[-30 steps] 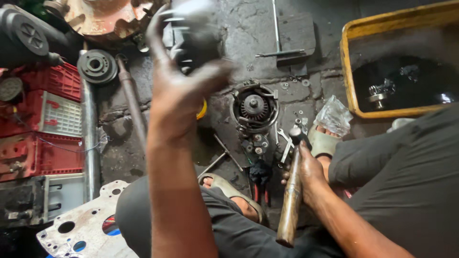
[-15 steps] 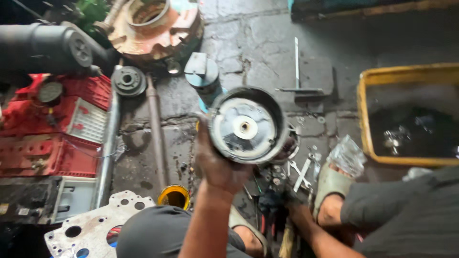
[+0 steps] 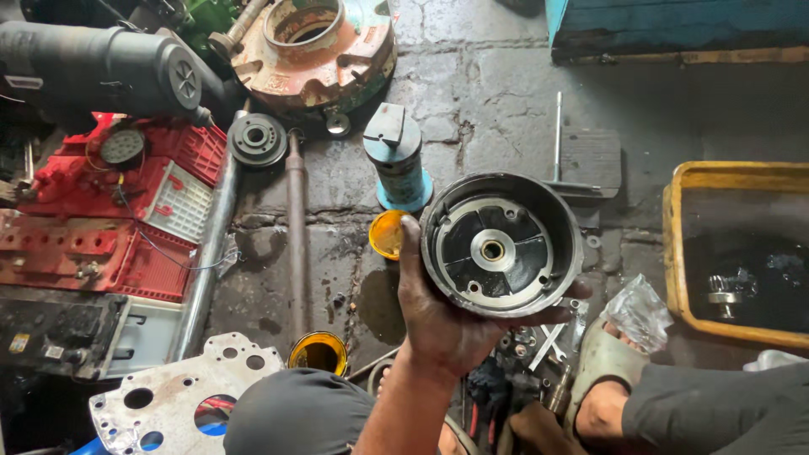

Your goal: The person sits on the floor and disassembles a cylindrical mechanical part, removing a cover with a hammer and extracting internal components. They then reassemble the part by placing the cover back on and tapping it into place.

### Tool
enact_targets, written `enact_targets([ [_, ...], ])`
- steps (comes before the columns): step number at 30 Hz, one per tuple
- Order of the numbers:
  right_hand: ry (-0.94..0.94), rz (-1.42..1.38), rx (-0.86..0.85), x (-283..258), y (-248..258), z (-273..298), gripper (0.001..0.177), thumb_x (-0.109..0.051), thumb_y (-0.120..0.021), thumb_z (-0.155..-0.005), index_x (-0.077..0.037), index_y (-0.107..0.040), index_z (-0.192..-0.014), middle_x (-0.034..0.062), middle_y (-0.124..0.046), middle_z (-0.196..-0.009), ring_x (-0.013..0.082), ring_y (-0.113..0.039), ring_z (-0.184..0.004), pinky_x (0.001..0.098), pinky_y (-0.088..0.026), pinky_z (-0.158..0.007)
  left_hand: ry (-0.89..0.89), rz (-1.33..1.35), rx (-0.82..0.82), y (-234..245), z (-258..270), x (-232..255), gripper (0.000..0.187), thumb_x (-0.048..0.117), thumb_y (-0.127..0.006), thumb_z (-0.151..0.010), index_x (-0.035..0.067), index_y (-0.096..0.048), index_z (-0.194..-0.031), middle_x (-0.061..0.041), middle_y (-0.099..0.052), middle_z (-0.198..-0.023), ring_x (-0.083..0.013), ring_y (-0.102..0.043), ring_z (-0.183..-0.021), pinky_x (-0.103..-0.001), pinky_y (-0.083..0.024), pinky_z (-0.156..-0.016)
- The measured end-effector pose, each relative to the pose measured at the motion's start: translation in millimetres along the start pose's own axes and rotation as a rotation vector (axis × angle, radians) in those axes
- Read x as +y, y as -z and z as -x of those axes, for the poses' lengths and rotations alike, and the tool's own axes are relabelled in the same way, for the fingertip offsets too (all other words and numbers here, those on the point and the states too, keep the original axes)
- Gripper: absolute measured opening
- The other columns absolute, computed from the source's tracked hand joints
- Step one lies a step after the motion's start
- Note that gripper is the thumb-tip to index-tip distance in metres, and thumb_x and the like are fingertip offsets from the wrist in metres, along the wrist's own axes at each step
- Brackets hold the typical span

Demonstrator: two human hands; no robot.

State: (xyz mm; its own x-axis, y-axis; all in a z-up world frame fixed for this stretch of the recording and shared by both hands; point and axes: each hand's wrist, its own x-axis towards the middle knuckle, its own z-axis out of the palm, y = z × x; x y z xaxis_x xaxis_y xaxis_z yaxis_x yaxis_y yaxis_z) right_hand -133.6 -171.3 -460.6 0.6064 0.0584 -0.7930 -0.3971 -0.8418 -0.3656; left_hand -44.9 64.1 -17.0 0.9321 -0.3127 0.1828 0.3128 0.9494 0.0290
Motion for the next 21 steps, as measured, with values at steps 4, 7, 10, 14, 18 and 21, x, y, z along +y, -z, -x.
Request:
enact_targets([
  [4,-0.007,0.019,-0.011,-6.1,7.0,-6.8,0.031,-0.036,-0.068,-0.085,-0.009,-0.079,-0.094,0.0186,-0.078,-0.087,0.0321,-0.076,-0.084,0.0441,-0.057,-0.072,0.005,0.053,0.006,-3.9,-0.6,-0.3,0.111,0.089,-0.025,-0.099,-0.002,-0.035,-0.162,-0.035,-0.055,-0.144,-0.0564,-0.06,-0.122,-0.062,-0.058,-0.095],
  [7,-0.008,0.038,-0.023,-13.5,6.9,-11.0,0.032,-0.037,-0.069,-0.083,-0.008,-0.079,-0.093,0.018,-0.078,-0.087,0.0315,-0.076,-0.083,0.0433,-0.057,-0.072,-0.001,0.039,-0.021,-1.7,1.0,1.1,0.115,0.091,-0.025,-0.1,-0.005,-0.034,-0.162,-0.036,-0.056,-0.142,-0.057,-0.062,-0.119,-0.059,-0.06,-0.094],
  [10,-0.009,0.055,-0.037,-18.0,6.6,-10.0,0.033,-0.037,-0.07,-0.082,-0.008,-0.079,-0.093,0.0175,-0.078,-0.086,0.0308,-0.077,-0.083,0.0425,-0.058,-0.072,-0.035,0.028,0.011,1.3,0.7,-0.6,0.117,0.091,-0.024,-0.099,-0.008,-0.033,-0.16,-0.037,-0.056,-0.14,-0.0571,-0.062,-0.118,-0.059,-0.06,-0.093],
  [14,0.018,0.091,-0.048,-7.0,0.6,-14.8,0.034,-0.038,-0.072,-0.081,-0.007,-0.079,-0.092,0.0167,-0.078,-0.085,0.0299,-0.077,-0.082,0.0415,-0.058,-0.072,-0.042,-0.018,0.111,0.6,-0.3,0.1,0.121,0.093,-0.024,-0.093,-0.011,-0.035,-0.156,-0.037,-0.057,-0.137,-0.0561,-0.063,-0.116,-0.056,-0.061,-0.091],
  [18,0.065,0.135,-0.076,-10.3,-7.5,-22.1,0.036,-0.039,-0.074,-0.079,-0.006,-0.079,-0.091,0.016,-0.079,-0.084,0.029,-0.078,-0.081,0.0404,-0.058,-0.071,-0.087,-0.096,-0.056,-4.0,2.2,4.8,0.109,0.088,-0.03,-0.109,-0.013,-0.035,-0.149,-0.037,-0.056,-0.139,-0.0535,-0.062,-0.12,-0.057,-0.059,-0.099],
  [21,0.068,0.189,-0.121,-4.3,-17.8,-3.5,0.037,-0.04,-0.075,-0.078,-0.005,-0.079,-0.091,0.0155,-0.079,-0.083,0.0283,-0.078,-0.081,0.0397,-0.058,-0.071,-0.499,-0.527,0.479,0.6,3.3,26.8,0.09,0.071,-0.051,-0.091,0.006,-0.038,-0.152,-0.018,-0.054,-0.142,-0.0392,-0.056,-0.131,-0.061,-0.055,-0.099],
])
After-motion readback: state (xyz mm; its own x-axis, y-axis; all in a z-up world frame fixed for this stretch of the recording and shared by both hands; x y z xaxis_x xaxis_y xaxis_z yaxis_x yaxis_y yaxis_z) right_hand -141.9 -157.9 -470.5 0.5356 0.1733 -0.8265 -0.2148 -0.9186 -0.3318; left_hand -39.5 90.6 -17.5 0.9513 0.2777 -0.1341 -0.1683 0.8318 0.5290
